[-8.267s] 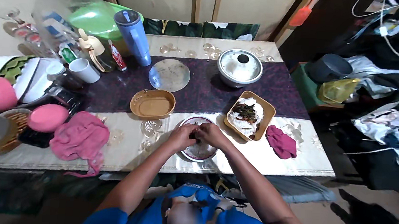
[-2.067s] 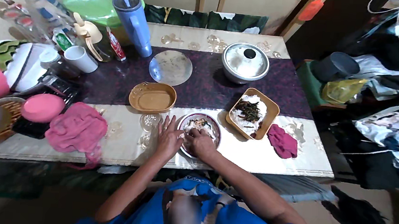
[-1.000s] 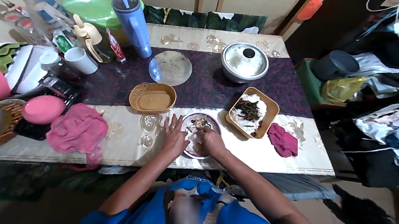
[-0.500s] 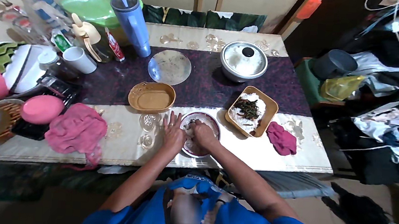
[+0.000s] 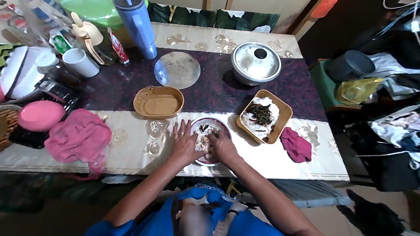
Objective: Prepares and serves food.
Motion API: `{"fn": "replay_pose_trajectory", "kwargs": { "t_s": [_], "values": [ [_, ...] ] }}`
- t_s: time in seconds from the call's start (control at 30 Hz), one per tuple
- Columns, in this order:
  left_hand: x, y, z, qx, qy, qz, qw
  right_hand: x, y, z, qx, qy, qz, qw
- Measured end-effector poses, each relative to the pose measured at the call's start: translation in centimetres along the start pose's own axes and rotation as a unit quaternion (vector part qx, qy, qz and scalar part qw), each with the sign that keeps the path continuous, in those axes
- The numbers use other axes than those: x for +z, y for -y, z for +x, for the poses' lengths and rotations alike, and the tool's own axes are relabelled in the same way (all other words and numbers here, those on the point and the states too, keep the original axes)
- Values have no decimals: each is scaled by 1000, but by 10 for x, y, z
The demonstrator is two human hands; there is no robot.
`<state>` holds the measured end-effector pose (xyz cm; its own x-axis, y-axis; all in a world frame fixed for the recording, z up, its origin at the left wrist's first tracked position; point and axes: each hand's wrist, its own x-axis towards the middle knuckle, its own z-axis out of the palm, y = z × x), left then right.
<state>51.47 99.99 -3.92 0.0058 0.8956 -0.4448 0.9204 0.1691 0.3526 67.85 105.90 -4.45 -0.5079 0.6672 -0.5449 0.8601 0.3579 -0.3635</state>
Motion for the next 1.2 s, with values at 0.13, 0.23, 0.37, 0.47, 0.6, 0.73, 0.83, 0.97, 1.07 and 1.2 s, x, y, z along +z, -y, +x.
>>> {"fn": "replay_pose_trajectory", "kwargs": {
  "t_s": [0.13, 0.23, 0.37, 0.47, 0.6, 0.73, 0.83, 0.97, 1.07, 1.2],
  "values": [
    [6, -5, -3, 13, -30, -16, 999, -12, 1, 7, -10, -19, 41, 999],
    [5, -2, -7, 23, -41, -32, 998, -31, 11, 2, -11, -19, 43, 999],
    [-2, 4, -8, -21, -53, -16, 998, -32, 25, 0, -7, 33, 5, 999],
    [-2, 7, -3, -35, -32, 2, 999, -5, 31, 4, -12, 48, -15, 999],
    [1, 3, 4, -14, -41, -8, 999, 5, 25, 13, -33, -13, 30, 999],
    [7, 0, 9, 31, -79, -13, 996, -20, 27, 13, -13, 16, 18, 1000],
    [-2, 2, 4, 30, -86, -36, 995, -41, 29, 5, 2, 55, -3, 998],
    [-22, 6, -5, -13, -21, 15, 1000, -35, 17, -4, -8, 93, -68, 993],
    [-22, 6, -3, -16, 13, 50, 999, -17, 11, -5, -6, 68, -75, 995],
    [-3, 3, 4, 7, -6, 23, 1000, -9, 3, 4, 16, 33, -12, 999]
  ]
}}
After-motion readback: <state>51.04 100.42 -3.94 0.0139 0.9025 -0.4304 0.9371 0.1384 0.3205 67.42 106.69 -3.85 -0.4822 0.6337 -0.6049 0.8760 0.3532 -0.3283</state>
